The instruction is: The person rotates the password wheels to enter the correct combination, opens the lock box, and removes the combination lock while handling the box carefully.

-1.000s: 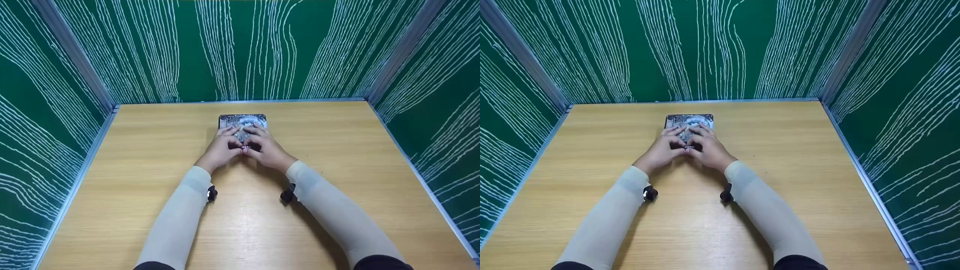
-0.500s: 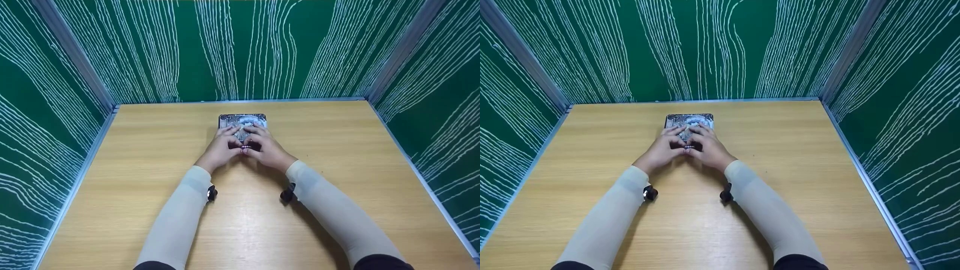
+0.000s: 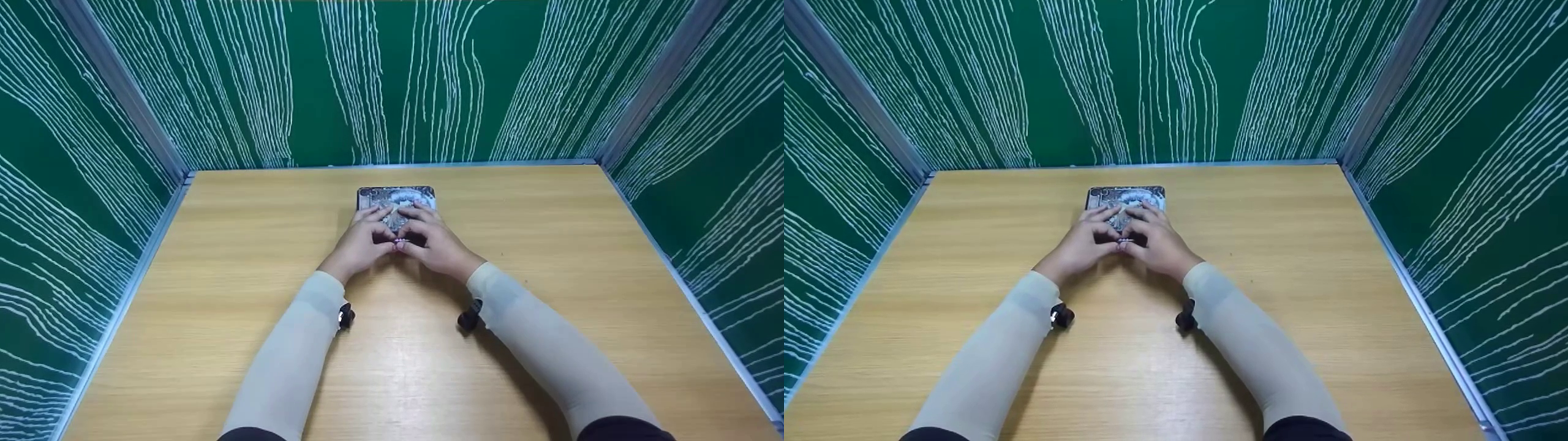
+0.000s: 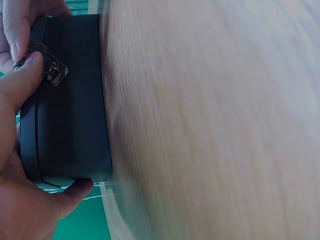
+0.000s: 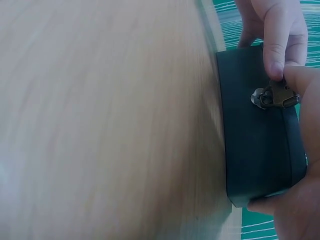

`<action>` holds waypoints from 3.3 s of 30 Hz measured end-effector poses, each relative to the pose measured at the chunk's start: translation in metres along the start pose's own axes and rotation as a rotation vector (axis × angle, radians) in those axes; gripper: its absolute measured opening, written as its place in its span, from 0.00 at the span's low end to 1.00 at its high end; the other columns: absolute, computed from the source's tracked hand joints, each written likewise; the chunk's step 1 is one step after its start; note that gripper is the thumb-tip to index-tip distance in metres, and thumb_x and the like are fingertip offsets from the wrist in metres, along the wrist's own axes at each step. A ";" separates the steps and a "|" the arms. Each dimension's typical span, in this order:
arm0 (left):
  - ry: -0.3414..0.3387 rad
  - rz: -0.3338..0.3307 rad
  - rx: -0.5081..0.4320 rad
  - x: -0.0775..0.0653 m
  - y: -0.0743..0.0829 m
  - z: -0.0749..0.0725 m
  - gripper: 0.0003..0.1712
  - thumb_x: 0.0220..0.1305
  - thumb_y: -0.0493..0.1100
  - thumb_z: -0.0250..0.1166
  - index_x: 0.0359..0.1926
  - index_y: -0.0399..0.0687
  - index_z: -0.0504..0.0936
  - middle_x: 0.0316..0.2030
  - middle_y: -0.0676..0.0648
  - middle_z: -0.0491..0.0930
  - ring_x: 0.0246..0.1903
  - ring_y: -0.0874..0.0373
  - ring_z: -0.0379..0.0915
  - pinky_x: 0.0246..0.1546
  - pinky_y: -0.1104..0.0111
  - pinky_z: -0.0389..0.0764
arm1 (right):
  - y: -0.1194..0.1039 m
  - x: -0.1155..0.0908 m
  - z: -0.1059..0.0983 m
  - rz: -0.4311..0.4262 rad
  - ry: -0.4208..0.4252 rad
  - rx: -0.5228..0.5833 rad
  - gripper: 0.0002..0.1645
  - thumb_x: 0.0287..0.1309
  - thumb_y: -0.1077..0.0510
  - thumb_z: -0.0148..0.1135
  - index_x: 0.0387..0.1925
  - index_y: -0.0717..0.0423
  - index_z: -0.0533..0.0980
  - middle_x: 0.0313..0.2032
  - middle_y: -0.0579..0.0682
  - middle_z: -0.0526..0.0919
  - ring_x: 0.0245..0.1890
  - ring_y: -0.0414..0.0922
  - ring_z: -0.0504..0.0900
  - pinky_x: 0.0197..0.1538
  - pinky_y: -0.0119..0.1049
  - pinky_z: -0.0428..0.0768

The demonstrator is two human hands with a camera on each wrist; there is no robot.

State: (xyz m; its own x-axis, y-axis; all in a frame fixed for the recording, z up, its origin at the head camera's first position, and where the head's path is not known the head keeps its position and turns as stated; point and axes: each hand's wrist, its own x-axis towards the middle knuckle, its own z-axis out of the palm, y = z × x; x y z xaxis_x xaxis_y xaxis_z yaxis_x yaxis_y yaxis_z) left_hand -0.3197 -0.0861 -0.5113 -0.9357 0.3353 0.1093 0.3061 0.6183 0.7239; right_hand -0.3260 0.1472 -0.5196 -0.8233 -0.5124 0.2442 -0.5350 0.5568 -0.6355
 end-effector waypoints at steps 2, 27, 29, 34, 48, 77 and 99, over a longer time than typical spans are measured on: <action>0.003 0.003 -0.001 0.000 0.000 0.000 0.04 0.72 0.43 0.80 0.44 0.50 0.96 0.88 0.55 0.67 0.91 0.48 0.50 0.94 0.48 0.50 | 0.000 0.000 0.000 0.004 -0.002 -0.005 0.10 0.76 0.49 0.75 0.49 0.49 0.87 0.86 0.52 0.71 0.93 0.62 0.51 0.92 0.72 0.47; -0.006 -0.020 -0.007 -0.001 0.000 0.000 0.03 0.72 0.44 0.80 0.44 0.52 0.96 0.88 0.58 0.65 0.92 0.50 0.49 0.94 0.46 0.49 | 0.003 0.000 0.001 -0.003 -0.004 -0.021 0.10 0.77 0.50 0.74 0.52 0.49 0.87 0.86 0.52 0.70 0.93 0.62 0.51 0.91 0.73 0.46; -0.006 -0.013 0.000 -0.001 0.000 0.000 0.04 0.72 0.44 0.80 0.44 0.52 0.96 0.88 0.57 0.65 0.92 0.49 0.49 0.94 0.46 0.49 | 0.003 0.000 0.001 -0.009 -0.003 -0.024 0.10 0.77 0.50 0.73 0.52 0.50 0.87 0.86 0.53 0.70 0.93 0.62 0.51 0.92 0.72 0.46; 0.000 -0.001 0.008 -0.001 0.001 0.000 0.05 0.72 0.44 0.80 0.45 0.50 0.96 0.88 0.56 0.66 0.91 0.48 0.51 0.94 0.47 0.49 | 0.003 0.000 0.002 -0.028 0.006 -0.028 0.12 0.76 0.50 0.74 0.52 0.50 0.86 0.86 0.53 0.71 0.92 0.63 0.52 0.92 0.72 0.46; -0.002 -0.015 0.000 -0.001 0.000 0.000 0.04 0.71 0.44 0.81 0.45 0.52 0.96 0.88 0.58 0.65 0.91 0.50 0.50 0.94 0.47 0.49 | 0.002 0.000 0.001 -0.017 0.007 -0.014 0.13 0.74 0.51 0.77 0.53 0.50 0.85 0.86 0.52 0.70 0.93 0.63 0.51 0.91 0.74 0.45; 0.000 -0.023 0.002 0.000 -0.001 0.001 0.05 0.71 0.45 0.81 0.45 0.53 0.96 0.88 0.59 0.65 0.91 0.51 0.49 0.94 0.47 0.50 | 0.004 0.000 0.002 -0.034 0.016 -0.006 0.12 0.74 0.51 0.77 0.51 0.50 0.85 0.85 0.54 0.72 0.92 0.64 0.52 0.91 0.73 0.47; 0.005 -0.014 0.003 0.001 -0.002 0.002 0.04 0.72 0.43 0.80 0.45 0.52 0.96 0.88 0.59 0.66 0.92 0.50 0.49 0.94 0.48 0.49 | 0.002 0.000 0.000 0.006 -0.005 -0.014 0.15 0.75 0.48 0.76 0.54 0.49 0.85 0.86 0.51 0.70 0.93 0.61 0.51 0.92 0.71 0.48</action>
State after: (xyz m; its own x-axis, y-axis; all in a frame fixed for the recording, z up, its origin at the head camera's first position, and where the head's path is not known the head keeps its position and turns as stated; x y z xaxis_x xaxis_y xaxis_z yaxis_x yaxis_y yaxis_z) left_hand -0.3208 -0.0854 -0.5137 -0.9409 0.3228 0.1025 0.2934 0.6253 0.7232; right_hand -0.3268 0.1484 -0.5207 -0.8257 -0.5121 0.2364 -0.5324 0.5692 -0.6265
